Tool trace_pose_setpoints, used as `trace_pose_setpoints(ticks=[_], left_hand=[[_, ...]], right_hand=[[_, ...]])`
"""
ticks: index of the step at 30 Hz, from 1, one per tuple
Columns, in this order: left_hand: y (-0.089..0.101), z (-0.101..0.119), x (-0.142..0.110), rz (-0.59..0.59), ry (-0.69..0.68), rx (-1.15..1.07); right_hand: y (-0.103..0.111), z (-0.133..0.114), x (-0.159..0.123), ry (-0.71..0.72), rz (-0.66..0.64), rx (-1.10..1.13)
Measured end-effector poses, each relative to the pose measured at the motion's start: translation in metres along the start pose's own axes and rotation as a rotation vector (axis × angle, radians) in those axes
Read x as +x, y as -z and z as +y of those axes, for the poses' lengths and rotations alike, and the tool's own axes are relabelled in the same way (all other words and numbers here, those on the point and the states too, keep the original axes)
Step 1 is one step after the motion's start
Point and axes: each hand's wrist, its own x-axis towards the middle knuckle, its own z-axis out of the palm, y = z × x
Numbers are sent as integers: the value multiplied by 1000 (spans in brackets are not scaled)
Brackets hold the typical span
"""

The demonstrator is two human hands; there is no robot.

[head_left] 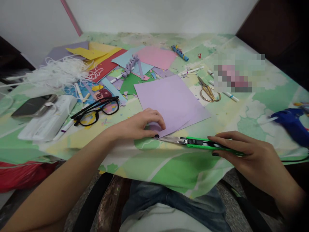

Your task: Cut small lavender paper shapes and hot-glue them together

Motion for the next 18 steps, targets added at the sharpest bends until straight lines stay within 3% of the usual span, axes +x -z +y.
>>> trace_pose_setpoints(ticks=[18], left_hand=[[5,-8,5,-52,-2,18]], right_hand=[[2,0,-8,49,28,-41]])
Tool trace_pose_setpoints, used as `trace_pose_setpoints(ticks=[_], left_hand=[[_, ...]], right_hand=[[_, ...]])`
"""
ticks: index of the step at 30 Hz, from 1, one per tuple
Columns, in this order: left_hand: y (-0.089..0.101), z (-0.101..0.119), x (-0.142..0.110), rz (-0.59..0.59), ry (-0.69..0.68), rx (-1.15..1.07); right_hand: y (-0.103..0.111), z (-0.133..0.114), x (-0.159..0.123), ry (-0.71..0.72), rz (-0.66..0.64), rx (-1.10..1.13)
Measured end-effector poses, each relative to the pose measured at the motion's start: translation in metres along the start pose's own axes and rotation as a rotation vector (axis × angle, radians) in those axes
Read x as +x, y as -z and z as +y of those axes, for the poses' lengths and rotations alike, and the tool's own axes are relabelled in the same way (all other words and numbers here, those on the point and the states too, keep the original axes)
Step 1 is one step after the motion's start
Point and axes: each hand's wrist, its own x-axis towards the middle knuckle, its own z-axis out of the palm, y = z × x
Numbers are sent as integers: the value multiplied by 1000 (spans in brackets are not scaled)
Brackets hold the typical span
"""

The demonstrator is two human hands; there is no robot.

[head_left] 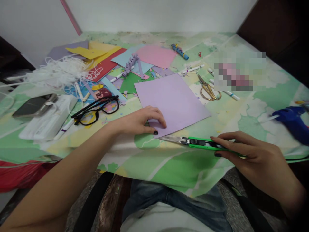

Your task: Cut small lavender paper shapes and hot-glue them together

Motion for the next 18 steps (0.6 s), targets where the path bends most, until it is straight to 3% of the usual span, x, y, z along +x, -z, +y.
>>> trace_pose_setpoints(ticks=[18], left_hand=[[0,1,-1,7,14,-24]], right_hand=[[0,-13,-25,-99,-50,19]])
